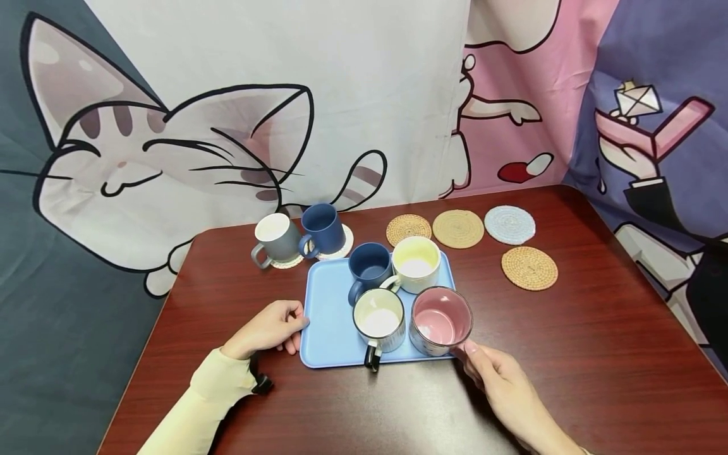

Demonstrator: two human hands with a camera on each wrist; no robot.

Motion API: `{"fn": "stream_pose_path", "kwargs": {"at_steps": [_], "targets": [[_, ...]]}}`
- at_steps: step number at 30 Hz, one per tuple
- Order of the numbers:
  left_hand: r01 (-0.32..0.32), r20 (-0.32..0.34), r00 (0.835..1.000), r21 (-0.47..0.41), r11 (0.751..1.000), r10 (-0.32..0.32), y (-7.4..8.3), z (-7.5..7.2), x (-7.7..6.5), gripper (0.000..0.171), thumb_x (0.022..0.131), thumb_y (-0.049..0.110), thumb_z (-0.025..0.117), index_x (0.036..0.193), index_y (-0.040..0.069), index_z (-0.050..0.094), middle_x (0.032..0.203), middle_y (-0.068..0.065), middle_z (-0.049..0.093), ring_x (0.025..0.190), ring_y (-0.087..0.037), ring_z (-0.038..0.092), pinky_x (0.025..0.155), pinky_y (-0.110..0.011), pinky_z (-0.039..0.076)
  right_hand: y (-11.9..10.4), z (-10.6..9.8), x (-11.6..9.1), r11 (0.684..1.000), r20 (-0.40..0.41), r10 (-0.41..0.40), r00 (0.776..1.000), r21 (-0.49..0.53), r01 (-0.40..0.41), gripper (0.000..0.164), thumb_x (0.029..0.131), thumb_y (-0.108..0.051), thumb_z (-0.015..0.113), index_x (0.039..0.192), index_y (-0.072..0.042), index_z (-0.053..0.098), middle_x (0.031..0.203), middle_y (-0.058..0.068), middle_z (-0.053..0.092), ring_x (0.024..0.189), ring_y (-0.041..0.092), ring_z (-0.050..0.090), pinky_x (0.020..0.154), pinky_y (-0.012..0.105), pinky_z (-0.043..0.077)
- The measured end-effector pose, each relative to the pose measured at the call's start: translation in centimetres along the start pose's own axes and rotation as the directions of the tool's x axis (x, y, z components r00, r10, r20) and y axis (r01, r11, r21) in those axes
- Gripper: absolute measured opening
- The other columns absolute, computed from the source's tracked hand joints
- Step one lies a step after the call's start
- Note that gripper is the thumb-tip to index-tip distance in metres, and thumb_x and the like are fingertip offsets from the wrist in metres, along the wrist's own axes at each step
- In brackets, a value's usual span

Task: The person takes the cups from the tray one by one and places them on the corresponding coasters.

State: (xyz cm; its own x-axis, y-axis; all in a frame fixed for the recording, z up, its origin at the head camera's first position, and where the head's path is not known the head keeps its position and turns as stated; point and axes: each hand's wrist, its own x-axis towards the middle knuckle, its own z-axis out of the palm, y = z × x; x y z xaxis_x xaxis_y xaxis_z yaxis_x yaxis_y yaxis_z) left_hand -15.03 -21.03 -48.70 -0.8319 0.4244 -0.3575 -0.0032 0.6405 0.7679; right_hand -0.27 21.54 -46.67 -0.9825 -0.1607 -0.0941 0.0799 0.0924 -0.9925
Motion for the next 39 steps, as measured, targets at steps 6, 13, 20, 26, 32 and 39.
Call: {"fn": "stream_pose_path", "kwargs": {"at_steps": [6, 13, 20, 26, 32, 39], "targets": [[-0.002, 0.002, 1.0, 0.004, 1.0, 0.002, 0.1, -0.1, -0.1, 0.023, 0.102, 0.02, 0.057, 0.084, 0.007, 0.06, 0.059, -0.004, 0.072, 0.051, -0.017, 0.069, 0.044, -0.025, 0.049, -0.4, 0.5, 0.2, 0.997, 0.005, -0.027, 1.0, 0.069, 0.026, 0.043, 0.114, -0.015, 0.03, 0.078, 0.006, 0.041, 0.066, 0.013, 0.024, 0.062, 0.023, 0.034, 0.054, 0.035, 0.03], [0.001, -0.001, 1.0, 0.003, 1.0, -0.001, 0.2, -0.1, -0.2, 0.023, 0.102, 0.02, 0.056, 0.083, 0.007, 0.06, 0.059, -0.004, 0.072, 0.051, -0.017, 0.069, 0.045, -0.025, 0.049, -0.7, 0.7, 0.2, 0.995, 0.0, -0.038, 0.999, 0.095, 0.038, 0.047, 0.115, -0.016, 0.028, 0.07, 0.0, 0.026, 0.066, 0.013, 0.021, 0.06, 0.031, 0.02, 0.052, 0.04, 0.025], [-0.002, -0.003, 1.0, 0.003, 1.0, 0.002, 0.2, -0.1, -0.1, 0.023, 0.102, 0.02, 0.056, 0.083, 0.007, 0.06, 0.059, -0.004, 0.072, 0.051, -0.016, 0.069, 0.045, -0.025, 0.049, -0.7, 0.4, 0.3, 0.989, 0.017, -0.062, 0.998, 0.138, 0.059, 0.045, 0.115, -0.014, 0.027, 0.073, 0.001, 0.027, 0.067, 0.014, 0.022, 0.061, 0.027, 0.027, 0.053, 0.041, 0.024], [-0.004, -0.001, 1.0, 0.004, 1.0, 0.004, 0.0, 0.0, -0.1, 0.023, 0.102, 0.02, 0.056, 0.084, 0.007, 0.06, 0.059, -0.004, 0.071, 0.05, -0.016, 0.069, 0.044, -0.025, 0.049, -1.2, -0.5, 0.2, 0.989, 0.0, -0.099, 0.995, 0.112, 0.099, 0.043, 0.114, -0.011, 0.027, 0.073, 0.0, 0.029, 0.067, 0.012, 0.023, 0.061, 0.029, 0.024, 0.053, 0.039, 0.025], [-0.006, 0.003, 1.0, 0.004, 1.0, 0.006, 0.0, -0.1, -0.1, 0.023, 0.102, 0.021, 0.057, 0.084, 0.007, 0.06, 0.059, -0.004, 0.072, 0.051, -0.017, 0.069, 0.044, -0.025, 0.049, -2.0, -1.5, 0.5, 0.993, -0.074, -0.098, 0.992, 0.066, 0.103, 0.045, 0.114, -0.012, 0.03, 0.069, -0.003, 0.026, 0.066, 0.011, 0.023, 0.062, 0.027, 0.027, 0.057, 0.034, 0.027], [-0.006, 0.002, 1.0, 0.013, 1.0, 0.006, 0.1, 0.0, -0.1, 0.023, 0.102, 0.02, 0.056, 0.083, 0.007, 0.06, 0.059, -0.003, 0.072, 0.051, -0.016, 0.069, 0.045, -0.025, 0.049, -2.5, -3.4, 1.3, 0.988, -0.106, -0.104, 0.989, 0.105, 0.115, 0.044, 0.114, -0.014, 0.032, 0.071, -0.002, 0.029, 0.066, 0.01, 0.023, 0.061, 0.027, 0.022, 0.055, 0.039, 0.02]]}}
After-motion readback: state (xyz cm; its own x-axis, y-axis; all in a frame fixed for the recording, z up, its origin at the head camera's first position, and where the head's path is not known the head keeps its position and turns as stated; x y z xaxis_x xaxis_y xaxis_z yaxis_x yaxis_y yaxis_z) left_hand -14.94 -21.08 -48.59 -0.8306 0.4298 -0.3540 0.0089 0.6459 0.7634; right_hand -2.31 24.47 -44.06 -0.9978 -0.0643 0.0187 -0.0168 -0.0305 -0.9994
